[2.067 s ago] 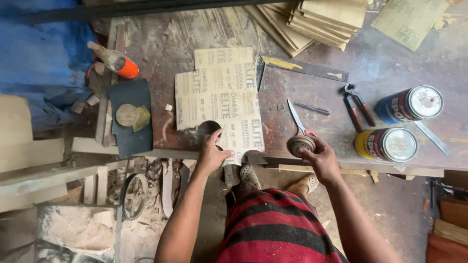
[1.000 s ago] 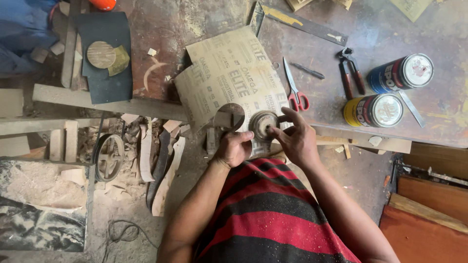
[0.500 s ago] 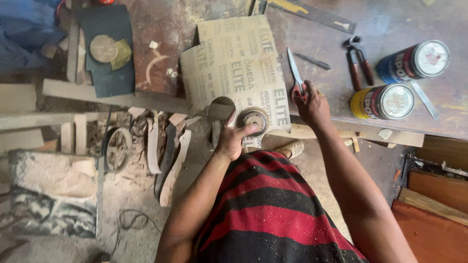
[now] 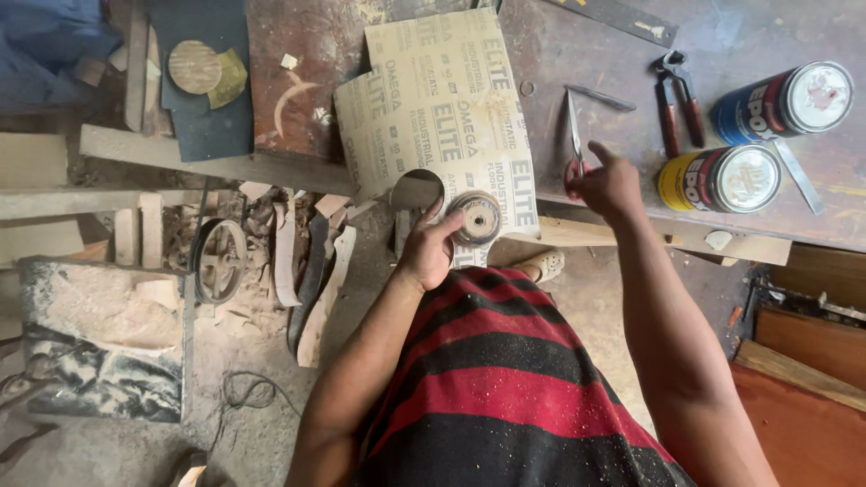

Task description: The person cuts a circular piece of sandpaper with scissors, applies glue to it, and attaches it to a small wooden disc. They then place the disc onto a stack of similar wooden parts.

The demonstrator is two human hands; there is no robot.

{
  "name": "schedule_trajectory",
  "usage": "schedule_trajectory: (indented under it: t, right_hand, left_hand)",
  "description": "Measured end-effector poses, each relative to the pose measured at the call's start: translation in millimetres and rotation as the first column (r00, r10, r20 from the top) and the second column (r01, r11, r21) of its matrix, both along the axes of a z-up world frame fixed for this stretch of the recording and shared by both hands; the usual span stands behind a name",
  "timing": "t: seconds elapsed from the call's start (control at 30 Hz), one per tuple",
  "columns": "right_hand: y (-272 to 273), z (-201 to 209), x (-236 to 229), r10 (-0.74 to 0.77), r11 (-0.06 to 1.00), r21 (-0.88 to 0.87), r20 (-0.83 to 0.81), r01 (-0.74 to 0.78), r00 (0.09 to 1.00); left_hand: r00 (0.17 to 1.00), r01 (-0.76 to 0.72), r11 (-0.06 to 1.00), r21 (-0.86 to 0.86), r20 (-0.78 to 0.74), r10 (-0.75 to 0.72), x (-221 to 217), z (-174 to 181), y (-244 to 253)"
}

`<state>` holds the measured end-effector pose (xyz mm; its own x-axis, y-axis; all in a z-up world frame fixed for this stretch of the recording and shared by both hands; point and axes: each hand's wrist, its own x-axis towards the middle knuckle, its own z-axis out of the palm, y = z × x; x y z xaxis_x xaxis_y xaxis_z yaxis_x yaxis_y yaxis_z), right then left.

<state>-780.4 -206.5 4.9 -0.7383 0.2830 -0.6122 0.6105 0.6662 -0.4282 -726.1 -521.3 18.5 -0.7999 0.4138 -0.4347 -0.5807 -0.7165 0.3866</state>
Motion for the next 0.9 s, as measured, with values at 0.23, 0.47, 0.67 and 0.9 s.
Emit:
schedule_trajectory:
  t: [0.23,0.47,0.67,0.9]
  right_hand:
    - [-14,62,56,-0.422,0.599,-0.796,-0.219,0.089,0.88]
    - [-100,113,66,0.023,0.946,-0.265,-0.523,-0.188,0.852]
    - [-106,119,62,-0.041,0.924,-0.361,-0.418,-0.124,0.908]
    - [-101,116,56,-0.178,0.803,-0.595,-0.296,-0.035,0.938]
  left_hand:
    - [1.0,0.0,0.999,0.044,0.015,-0.001,-4,4,0]
    - [0.993,0.121,0.984,0.128,-0.012,-0.121,-6,15,12]
    - [0.992,0.13,0.984,0.125,-0.02,-0.128,-3,26,12]
    - [0.991,0.136,0.981,0.138,-0.034,-0.132,-3,30,13]
